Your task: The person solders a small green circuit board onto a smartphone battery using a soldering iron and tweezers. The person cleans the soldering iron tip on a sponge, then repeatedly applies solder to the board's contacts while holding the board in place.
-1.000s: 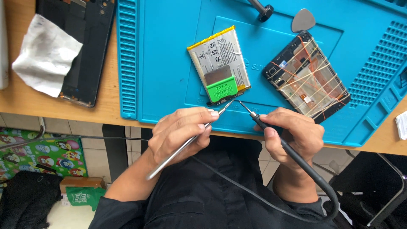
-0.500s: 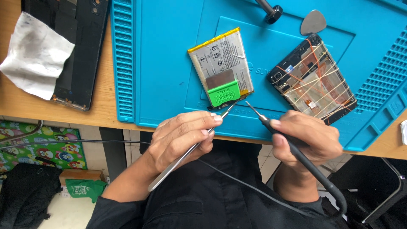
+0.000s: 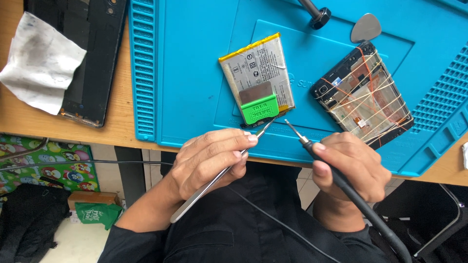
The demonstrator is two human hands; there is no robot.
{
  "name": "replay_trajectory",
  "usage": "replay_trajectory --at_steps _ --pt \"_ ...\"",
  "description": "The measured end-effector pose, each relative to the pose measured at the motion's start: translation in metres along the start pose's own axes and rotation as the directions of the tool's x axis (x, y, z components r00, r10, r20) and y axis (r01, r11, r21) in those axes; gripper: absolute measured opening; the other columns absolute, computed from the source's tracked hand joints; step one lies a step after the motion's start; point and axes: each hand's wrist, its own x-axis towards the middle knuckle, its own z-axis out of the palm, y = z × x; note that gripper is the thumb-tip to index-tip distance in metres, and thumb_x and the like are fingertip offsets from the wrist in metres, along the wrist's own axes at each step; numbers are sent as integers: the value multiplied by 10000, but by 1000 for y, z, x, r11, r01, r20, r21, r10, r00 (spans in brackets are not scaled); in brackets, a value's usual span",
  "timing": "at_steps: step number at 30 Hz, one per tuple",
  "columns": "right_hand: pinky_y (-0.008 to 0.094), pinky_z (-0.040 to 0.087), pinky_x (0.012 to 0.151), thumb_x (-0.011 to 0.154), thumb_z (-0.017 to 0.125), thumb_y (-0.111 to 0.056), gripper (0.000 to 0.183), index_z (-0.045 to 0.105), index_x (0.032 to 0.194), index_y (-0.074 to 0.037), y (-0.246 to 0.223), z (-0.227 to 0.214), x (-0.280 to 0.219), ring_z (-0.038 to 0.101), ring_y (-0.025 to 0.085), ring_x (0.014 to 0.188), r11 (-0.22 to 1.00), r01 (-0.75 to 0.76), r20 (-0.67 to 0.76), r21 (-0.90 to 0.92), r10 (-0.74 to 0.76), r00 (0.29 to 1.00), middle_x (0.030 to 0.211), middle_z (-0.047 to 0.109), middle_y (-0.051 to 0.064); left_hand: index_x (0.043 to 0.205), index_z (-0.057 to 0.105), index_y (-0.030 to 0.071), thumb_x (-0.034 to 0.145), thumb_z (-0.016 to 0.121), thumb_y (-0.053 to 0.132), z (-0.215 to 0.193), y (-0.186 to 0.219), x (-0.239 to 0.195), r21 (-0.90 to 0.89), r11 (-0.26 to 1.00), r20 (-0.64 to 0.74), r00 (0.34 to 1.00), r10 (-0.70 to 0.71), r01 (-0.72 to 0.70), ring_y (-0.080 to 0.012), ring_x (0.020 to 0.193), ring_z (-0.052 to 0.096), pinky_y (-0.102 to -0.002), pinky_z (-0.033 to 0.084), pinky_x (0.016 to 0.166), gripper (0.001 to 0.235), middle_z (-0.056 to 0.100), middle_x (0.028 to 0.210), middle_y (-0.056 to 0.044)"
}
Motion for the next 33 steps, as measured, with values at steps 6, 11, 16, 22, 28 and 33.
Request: replay_trajectory --at_steps 6,11,16,22,28,33 --pt "352 453 509 939 600 -40 204 630 849 140 1 2 10 549 277 507 999 35 94 -4 -34 995 674 604 190 1144 545 -37 1032 656 42 -1 1 2 1 1000 11 1000 -10 10 -382 1033 795 -420 713 888 176 730 1131 -255" --pt "338 450 493 927 609 -11 186 633 822 141 2 3 13 551 269 495 999 44 115 -3 -43 992 670 613 197 1163 536 -33 1031 666 34 -1 1 0 -12 1000 20 1000 -18 18 -387 1047 792 -426 712 903 197 727 1145 -257" --pt "336 439 491 927 609 -8 197 634 808 146 0 6 17 536 265 479 999 39 114 -13 -38 993 641 591 189 1154 538 -30 1029 671 43 -2 1 0 7 1000 25 999 -21 20 -380 1040 796 -416 710 886 196 734 1136 -253" --pt "340 443 504 930 612 -8 195 635 815 148 -4 6 18 540 269 489 999 11 131 -30 -6 991 654 592 191 1146 533 -28 1032 663 49 0 1 1 13 1000 8 1000 -15 15 -380 1018 802 -410 713 864 189 737 1123 -252" --pt "342 433 502 931 612 -14 199 637 820 149 -3 7 18 533 269 486 1000 -1 126 -25 4 992 641 580 187 1153 529 -28 1034 660 48 -1 2 2 4 1000 14 1000 -23 23 -384 1026 800 -414 710 873 193 735 1128 -256" --pt "340 446 502 937 606 -13 198 638 824 146 -2 5 18 540 268 489 1000 5 144 -18 -3 990 659 601 196 1153 533 -23 1037 660 59 -1 1 1 11 1000 8 1000 -23 23 -379 1018 803 -405 712 858 191 737 1126 -246"
